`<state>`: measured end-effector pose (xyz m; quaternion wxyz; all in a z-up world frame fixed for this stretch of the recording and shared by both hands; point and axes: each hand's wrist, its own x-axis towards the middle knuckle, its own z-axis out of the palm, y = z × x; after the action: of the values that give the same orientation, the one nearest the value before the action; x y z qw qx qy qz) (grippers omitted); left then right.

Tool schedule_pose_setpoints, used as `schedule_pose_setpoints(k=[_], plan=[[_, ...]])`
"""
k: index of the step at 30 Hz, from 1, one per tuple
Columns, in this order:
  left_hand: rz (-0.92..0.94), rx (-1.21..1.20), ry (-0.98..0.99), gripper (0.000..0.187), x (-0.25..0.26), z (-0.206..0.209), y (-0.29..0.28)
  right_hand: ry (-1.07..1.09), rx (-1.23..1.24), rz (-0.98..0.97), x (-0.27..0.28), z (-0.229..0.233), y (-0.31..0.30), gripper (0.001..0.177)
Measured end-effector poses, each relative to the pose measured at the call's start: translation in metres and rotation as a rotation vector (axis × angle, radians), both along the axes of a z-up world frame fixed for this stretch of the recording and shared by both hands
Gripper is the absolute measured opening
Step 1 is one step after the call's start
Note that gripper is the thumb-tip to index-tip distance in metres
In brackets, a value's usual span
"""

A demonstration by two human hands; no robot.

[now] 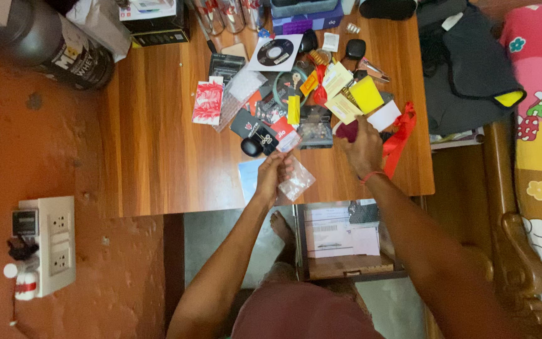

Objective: The person organizes a desk drawer by picking up and moving various items including a wallet, small electronic accessories, and cards from the desktop into the drawer, and rearranging papers inside the drawer.

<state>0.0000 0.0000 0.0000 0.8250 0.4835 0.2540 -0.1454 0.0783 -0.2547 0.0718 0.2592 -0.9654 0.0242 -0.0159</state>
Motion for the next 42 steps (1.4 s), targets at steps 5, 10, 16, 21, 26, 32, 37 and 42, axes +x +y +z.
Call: schedule_pose_setpoints(k=[5,10,16,21,26,32,37,42], plan=[[-0.021,0.005,0.038,0.022,-0.001,-0.003,-0.002,-0.082,0.734,-0.183,0.019,-0.087,-0.043,0.033],[-0.065,-0.056,-0.062,0.026,0.006,0.019,-0.025,0.242,1.563,-0.422,-0.006,-0.088,-0.055,0.034],[-0.319,0.024,0.089,0.041,-0.013,0.058,-0.067,0.550,1.817,-0.263,-0.078,-0.045,-0.032,0.043],[-0.270,-0.010,-0.124,0.031,-0.054,0.019,-0.100,0.518,1.252,-0.080,-0.126,-0.037,-0.044,0.029],[-0.299,0.089,-0.108,0.029,-0.101,0.003,-0.136,0.540,1.083,-0.043,-0.167,-0.040,-0.086,0.021],[-0.328,0.111,0.014,0.044,-0.168,0.002,-0.170,0.590,0.965,-0.032,-0.228,-0.058,-0.112,0.025],[-0.313,0.177,0.095,0.049,-0.204,-0.035,-0.180,0.800,1.131,-0.127,-0.263,-0.085,-0.126,0.028],[-0.105,0.164,0.163,0.045,-0.225,-0.086,-0.176,0.837,1.220,-0.195,-0.275,-0.146,-0.121,0.026]])
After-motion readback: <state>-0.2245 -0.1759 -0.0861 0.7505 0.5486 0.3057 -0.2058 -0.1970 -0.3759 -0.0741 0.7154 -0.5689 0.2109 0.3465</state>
